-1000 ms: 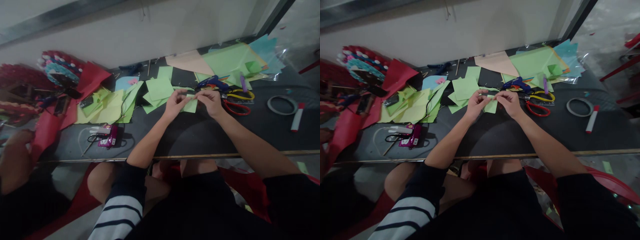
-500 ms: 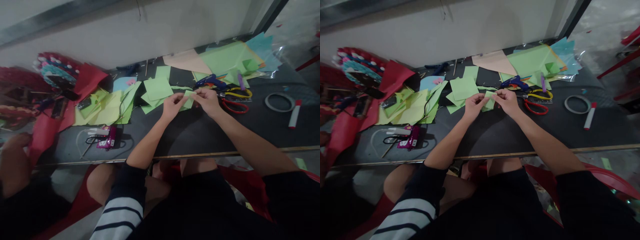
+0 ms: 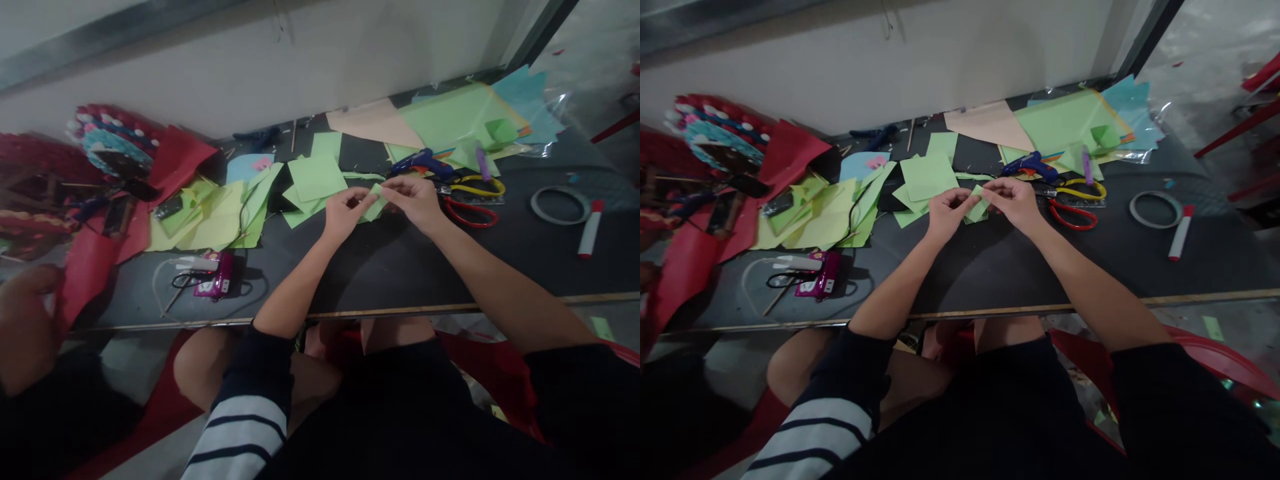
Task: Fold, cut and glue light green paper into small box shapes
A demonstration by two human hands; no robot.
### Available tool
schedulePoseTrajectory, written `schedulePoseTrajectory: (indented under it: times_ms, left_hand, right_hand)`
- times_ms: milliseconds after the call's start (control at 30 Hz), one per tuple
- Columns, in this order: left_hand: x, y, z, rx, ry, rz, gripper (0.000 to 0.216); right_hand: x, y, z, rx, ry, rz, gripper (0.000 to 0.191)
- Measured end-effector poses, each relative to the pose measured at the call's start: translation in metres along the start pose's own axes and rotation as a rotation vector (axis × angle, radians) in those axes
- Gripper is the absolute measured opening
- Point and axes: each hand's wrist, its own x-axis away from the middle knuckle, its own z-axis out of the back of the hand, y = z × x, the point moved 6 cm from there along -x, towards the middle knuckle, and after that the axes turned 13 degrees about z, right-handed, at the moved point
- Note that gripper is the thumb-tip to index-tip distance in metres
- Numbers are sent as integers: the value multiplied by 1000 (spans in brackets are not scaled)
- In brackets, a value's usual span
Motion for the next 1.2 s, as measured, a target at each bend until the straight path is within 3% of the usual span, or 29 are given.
schedulePoseTrajectory:
  times_ms: [100,300,400,533,767,1033,1200]
  left_hand:
    - [1,1,-2,7,-21,13,24]
    - [-5,-13,-5,88,-31,146,27]
    - [-9,-20,-2,115,28,197,21]
    - [-12,-18,6,132,120,178,13]
    - [-12,-15,11,93,107,124,18]
    - [-14,-22,3,159,-40,184,50]
    - [-13,-19,0,233,-92,190,66]
  right_hand:
    - [-1,1,0,13,-31,2,55]
    - [-4,3,9,-26,88,19,54]
    - [-4,5,10,-31,102,-7,57]
    - [-3,10,6,-63,77,-64,58]
    - [-2,19,6,-83,35,-145,43]
    - [-4,20,7,-86,36,-109,62]
    - [0,23,-1,-141,31,-164,76]
